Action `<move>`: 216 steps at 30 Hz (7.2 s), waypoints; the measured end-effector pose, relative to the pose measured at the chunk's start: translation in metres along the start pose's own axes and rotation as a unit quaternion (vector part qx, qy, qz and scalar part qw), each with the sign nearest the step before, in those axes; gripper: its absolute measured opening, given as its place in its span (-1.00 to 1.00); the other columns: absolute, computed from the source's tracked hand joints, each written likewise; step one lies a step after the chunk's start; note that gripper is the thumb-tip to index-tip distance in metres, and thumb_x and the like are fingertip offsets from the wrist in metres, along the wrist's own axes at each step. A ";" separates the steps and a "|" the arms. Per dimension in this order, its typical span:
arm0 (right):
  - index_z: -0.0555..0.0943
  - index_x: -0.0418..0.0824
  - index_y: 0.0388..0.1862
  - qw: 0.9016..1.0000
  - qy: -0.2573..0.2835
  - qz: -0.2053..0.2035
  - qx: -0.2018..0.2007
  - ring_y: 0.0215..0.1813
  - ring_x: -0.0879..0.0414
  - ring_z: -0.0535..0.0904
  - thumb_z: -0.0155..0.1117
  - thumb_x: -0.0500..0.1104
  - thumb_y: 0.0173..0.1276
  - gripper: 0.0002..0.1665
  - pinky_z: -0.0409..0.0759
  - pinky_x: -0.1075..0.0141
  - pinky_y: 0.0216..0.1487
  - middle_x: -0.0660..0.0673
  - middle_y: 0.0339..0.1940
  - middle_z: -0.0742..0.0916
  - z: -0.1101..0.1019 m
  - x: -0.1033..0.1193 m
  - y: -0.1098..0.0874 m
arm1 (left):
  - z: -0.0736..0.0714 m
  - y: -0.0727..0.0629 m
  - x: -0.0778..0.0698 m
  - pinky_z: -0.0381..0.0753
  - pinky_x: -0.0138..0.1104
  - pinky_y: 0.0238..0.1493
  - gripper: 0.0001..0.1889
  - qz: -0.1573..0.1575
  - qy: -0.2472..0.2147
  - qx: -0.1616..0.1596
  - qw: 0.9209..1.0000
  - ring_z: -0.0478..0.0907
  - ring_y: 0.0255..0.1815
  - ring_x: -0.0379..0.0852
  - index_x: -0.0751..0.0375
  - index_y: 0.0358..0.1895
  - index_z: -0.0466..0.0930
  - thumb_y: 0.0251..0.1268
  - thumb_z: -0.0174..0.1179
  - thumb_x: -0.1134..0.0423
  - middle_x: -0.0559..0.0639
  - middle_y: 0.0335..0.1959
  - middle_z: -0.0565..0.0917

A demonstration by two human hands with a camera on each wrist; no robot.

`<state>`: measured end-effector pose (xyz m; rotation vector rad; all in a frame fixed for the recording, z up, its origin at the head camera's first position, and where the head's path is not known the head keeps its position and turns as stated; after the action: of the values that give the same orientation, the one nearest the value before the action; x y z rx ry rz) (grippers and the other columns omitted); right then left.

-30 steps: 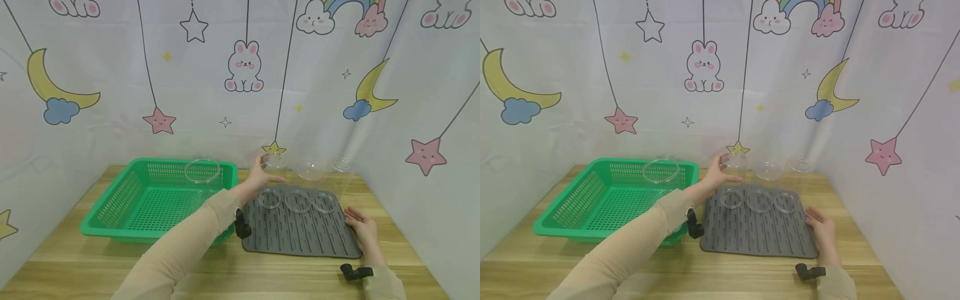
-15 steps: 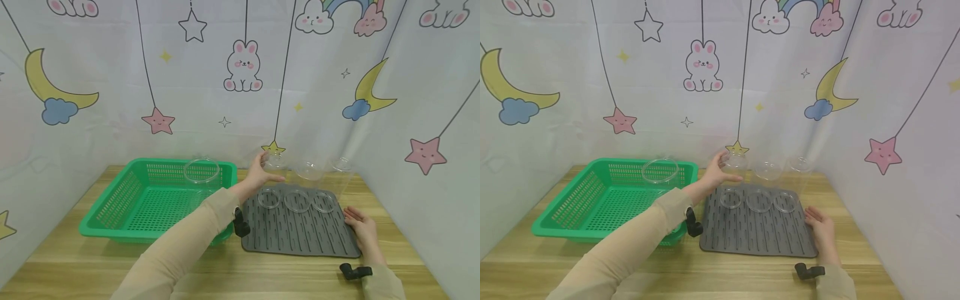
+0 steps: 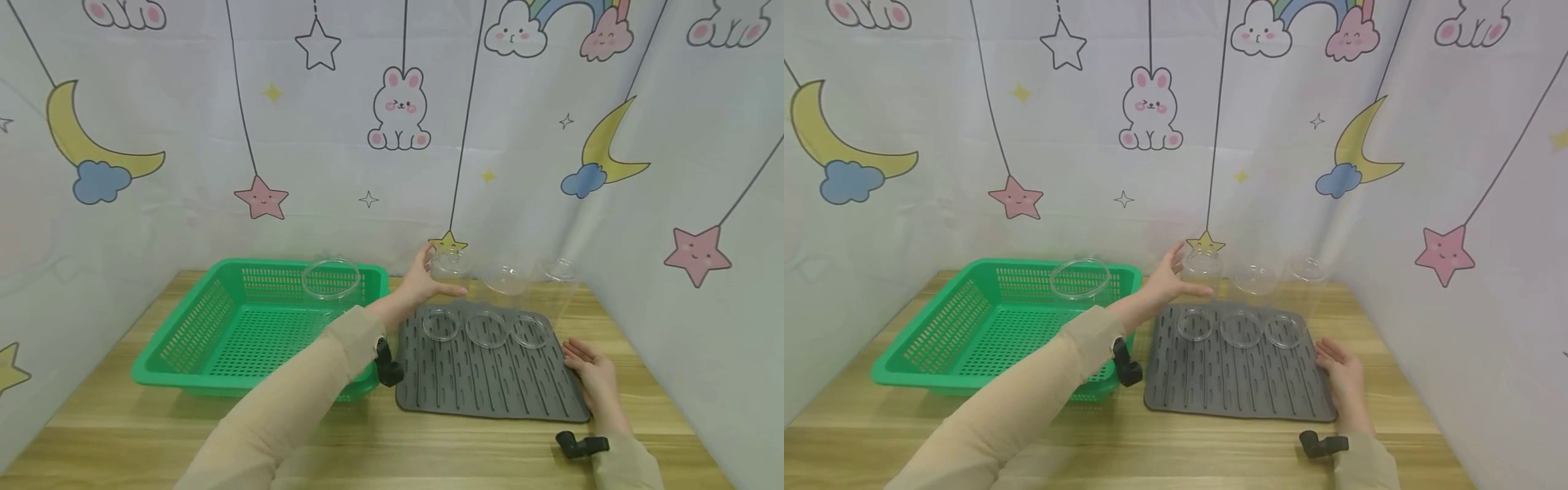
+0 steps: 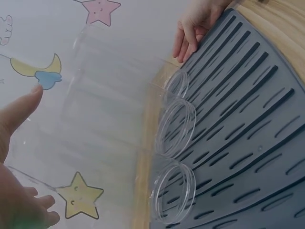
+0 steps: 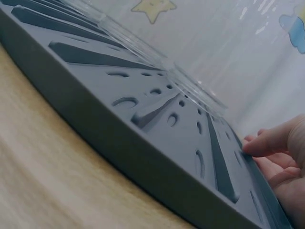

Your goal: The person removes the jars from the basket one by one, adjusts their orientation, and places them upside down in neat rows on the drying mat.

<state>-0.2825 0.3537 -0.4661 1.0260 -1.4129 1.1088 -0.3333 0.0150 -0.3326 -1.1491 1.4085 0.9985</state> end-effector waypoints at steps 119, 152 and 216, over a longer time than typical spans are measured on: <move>0.57 0.02 -0.20 0.981 0.163 -0.047 -0.096 -0.24 0.41 0.65 0.08 -0.53 0.36 -0.58 0.58 0.64 -0.17 0.22 -0.29 0.70 0.001 0.060 -0.023 | -0.211 -0.065 0.006 0.11 0.21 0.45 0.19 -0.065 0.229 0.048 0.970 0.00 0.53 0.31 0.11 0.58 -0.16 -0.05 0.54 0.21 0.23 0.54 0.09; 0.15 -0.28 0.52 0.939 0.041 -0.299 0.165 0.47 0.04 0.27 0.19 -0.49 0.26 -0.14 0.33 0.17 0.46 0.01 0.49 0.34 0.167 0.166 -0.090 | -0.101 -0.107 -0.054 0.33 0.16 0.36 0.19 0.095 0.541 -0.147 0.823 0.23 0.46 0.21 -0.01 0.51 0.12 -0.34 0.65 0.24 0.08 0.46 0.32; 0.08 -0.08 0.58 0.950 -0.010 -0.263 0.167 0.53 -0.08 0.16 0.42 -0.37 0.12 0.11 0.30 -0.23 0.40 -0.15 0.55 0.25 0.227 0.145 -0.081 | -0.154 -0.093 -0.040 0.03 -0.14 0.58 -0.11 0.262 -0.044 0.007 0.964 0.13 0.55 -0.03 0.24 0.48 0.15 0.04 0.41 0.47 0.11 0.51 0.25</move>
<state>-0.2678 0.1105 -0.3254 1.5517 -0.8928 0.9477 -0.2716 -0.1474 -0.2712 -0.7166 1.6836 1.3844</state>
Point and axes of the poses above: each hand's wrist, its own y-axis towards the middle knuckle, its own z-axis out of the palm, x = y × z, the point moved 2 cm from there along y, towards the middle knuckle
